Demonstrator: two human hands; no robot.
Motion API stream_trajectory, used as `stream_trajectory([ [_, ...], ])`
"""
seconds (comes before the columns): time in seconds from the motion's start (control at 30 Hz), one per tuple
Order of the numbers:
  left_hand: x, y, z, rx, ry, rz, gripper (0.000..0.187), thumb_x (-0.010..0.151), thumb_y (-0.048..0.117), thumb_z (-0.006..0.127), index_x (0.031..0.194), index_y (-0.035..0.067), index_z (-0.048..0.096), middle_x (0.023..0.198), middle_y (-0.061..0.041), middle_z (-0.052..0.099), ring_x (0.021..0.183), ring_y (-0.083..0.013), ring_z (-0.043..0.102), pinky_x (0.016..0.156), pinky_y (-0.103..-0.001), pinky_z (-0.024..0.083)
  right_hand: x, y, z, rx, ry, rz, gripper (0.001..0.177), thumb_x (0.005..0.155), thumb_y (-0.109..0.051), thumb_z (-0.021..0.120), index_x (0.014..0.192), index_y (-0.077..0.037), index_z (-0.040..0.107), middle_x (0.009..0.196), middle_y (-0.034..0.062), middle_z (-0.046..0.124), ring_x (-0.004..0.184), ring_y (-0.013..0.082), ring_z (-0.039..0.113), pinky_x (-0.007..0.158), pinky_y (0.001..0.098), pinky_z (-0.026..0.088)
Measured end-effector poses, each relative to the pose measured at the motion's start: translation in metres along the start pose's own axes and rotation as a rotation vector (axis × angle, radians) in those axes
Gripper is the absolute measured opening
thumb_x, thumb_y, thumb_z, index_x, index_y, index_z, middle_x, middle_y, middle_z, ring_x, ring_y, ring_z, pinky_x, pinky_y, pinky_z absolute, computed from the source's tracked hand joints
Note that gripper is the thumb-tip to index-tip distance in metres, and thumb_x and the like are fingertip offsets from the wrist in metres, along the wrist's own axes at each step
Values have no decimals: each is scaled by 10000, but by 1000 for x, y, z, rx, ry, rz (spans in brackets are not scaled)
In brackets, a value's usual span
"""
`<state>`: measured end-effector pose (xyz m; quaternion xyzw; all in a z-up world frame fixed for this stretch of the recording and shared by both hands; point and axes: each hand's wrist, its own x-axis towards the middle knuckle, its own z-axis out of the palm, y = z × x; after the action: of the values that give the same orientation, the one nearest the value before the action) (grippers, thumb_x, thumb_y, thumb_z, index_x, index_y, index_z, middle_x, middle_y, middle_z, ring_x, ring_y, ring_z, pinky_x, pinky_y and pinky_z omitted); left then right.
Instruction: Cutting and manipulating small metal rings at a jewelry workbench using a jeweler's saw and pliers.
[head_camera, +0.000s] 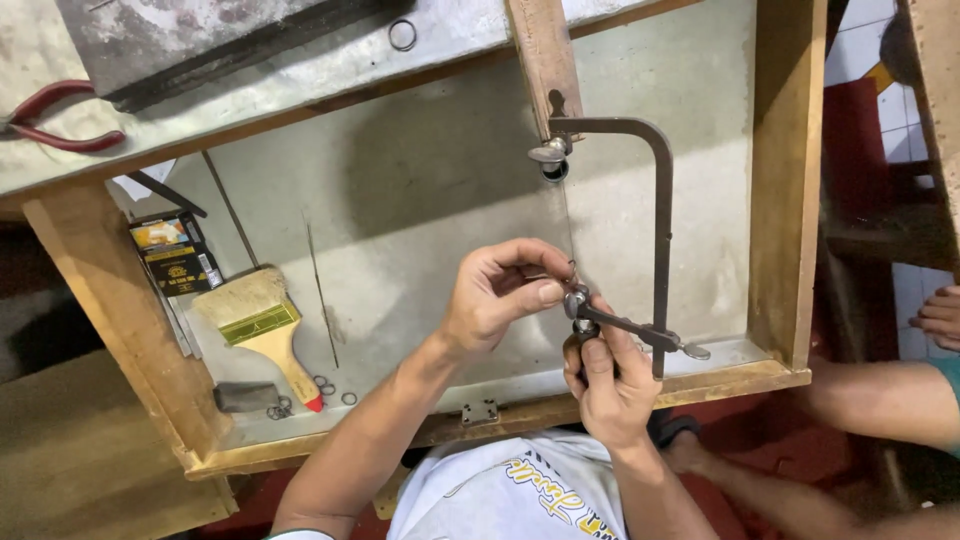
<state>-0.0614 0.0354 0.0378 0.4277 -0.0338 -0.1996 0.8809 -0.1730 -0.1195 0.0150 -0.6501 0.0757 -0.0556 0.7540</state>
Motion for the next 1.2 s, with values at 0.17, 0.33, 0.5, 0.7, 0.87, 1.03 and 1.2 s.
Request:
stream_trajectory([
  [0.17, -1, 1, -2, 69, 39, -3, 193, 910, 44, 780, 1078, -15, 707, 994, -123, 752, 894, -173, 744, 825, -271, 663, 0, 2, -3, 11, -52, -42, 405, 1122, -140, 487, 1528, -139, 487, 753, 116, 515, 574, 129, 480, 382, 190, 371],
  [0.33, 1, 20, 10, 135, 35, 126, 135, 944, 5, 727, 1066, -43, 695, 1077, -200, 734, 998, -281, 752, 884, -329, 671, 2, 6, -2, -44, -29, -52, 377, 1104, -117, 498, 1480, -106, 533, 821, 133, 570, 587, 134, 516, 379, 199, 387],
  [0.5, 1, 21, 10, 112, 45, 121, 131, 920, 14, 750, 1018, -37, 680, 1045, -194, 725, 997, -302, 760, 855, -329, 671, 4, 9, -1, -188, -39, -220, 355, 1096, -94, 514, 1445, -37, 539, 736, 106, 574, 528, 149, 511, 425, 207, 427],
  [0.7, 2, 15, 8, -3, 3, 106, 124, 945, 60, 734, 979, 24, 620, 1132, -246, 700, 1047, -378, 742, 866, -390, 645, 2, 13, 0, -222, -6, -186, 356, 1078, -59, 526, 1432, -39, 561, 869, 117, 603, 585, 138, 538, 471, 231, 447],
  [0.87, 1, 14, 12, -131, 7, 132, 127, 932, 19, 734, 938, -1, 609, 1104, -192, 650, 1060, -346, 715, 852, -414, 677, 4, 3, 1, -369, -10, -205, 351, 1044, -203, 593, 1335, -8, 623, 811, 128, 624, 579, 155, 555, 495, 270, 470],
  [1.03, 0, 12, 15, -197, -8, 115, 161, 933, 80, 737, 923, 28, 586, 1041, -180, 628, 977, -294, 684, 819, -428, 617, 14, 4, -7, -491, -101, -420, 331, 1037, -109, 589, 1342, 20, 593, 844, 153, 575, 651, 230, 503, 605, 336, 448],
  [1.2, -2, 7, 29, -352, 116, 91, 206, 885, 63, 766, 879, -82, 618, 943, -268, 671, 882, -320, 740, 783, -375, 628, 27, 16, -15, -421, -29, -627, 306, 818, 93, 730, 1121, 133, 744, 732, 193, 687, 463, 274, 583, 423, 370, 481],
])
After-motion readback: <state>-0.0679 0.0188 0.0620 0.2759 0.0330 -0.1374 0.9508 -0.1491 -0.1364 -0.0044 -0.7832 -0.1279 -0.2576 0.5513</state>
